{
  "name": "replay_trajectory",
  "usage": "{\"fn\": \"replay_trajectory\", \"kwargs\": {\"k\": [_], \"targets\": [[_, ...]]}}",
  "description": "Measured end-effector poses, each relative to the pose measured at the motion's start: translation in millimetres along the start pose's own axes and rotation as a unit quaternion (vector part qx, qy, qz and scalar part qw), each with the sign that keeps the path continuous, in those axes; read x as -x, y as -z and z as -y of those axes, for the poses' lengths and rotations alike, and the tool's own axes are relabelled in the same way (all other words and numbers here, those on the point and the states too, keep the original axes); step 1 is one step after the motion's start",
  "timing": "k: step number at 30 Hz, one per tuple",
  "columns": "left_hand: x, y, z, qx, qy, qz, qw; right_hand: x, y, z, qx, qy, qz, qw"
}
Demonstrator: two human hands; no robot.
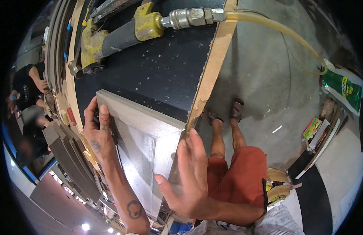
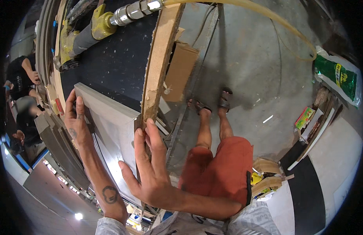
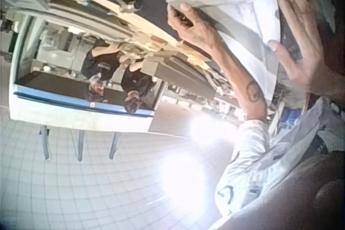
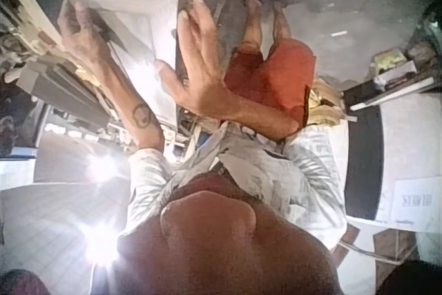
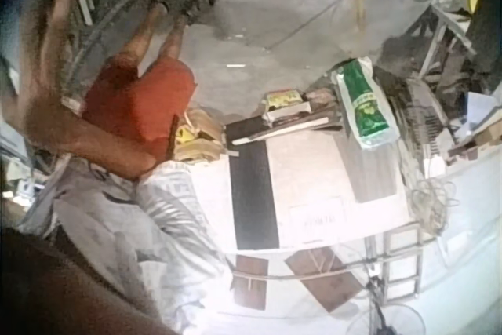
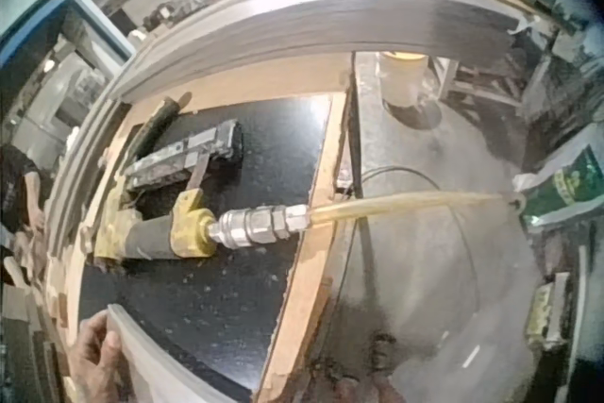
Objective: Assembling a decorative wooden panel by gluing components and securing them with a hammer and a pneumatic nail gun.
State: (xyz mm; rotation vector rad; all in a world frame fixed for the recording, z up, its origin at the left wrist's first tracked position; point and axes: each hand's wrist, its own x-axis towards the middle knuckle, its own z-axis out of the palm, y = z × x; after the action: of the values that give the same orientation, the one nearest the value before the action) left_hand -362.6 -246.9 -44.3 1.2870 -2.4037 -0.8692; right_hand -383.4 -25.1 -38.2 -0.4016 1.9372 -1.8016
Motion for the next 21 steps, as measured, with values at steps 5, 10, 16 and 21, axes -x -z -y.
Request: {"fn": "replay_trajectory", "kwargs": {"k": [5, 10, 16, 21], "targets": [[-3.9, 11.6, 3.4, -0.042, -0.034, 0.006, 0.999, 1.9, 0.1, 3.9, 0.037, -0.001, 0.05, 0.998], [-4.2, 5.1, 5.5, -0.073, -0.075, 0.02, 0.994, -13.5, 14.5, 1.4, 0.06, -0.022, 0.01, 0.998], [-2.5, 17.4, 9.1, -0.078, -0.068, 0.001, 0.995, -32.6, 26.2, 12.3, 0.07, -0.02, 0.025, 0.997], [-6.9, 0.3, -5.6, -0.055, -0.069, -0.001, 0.996, -107.0, 48.3, 44.8, 0.272, 0.107, -0.011, 0.956]]}}
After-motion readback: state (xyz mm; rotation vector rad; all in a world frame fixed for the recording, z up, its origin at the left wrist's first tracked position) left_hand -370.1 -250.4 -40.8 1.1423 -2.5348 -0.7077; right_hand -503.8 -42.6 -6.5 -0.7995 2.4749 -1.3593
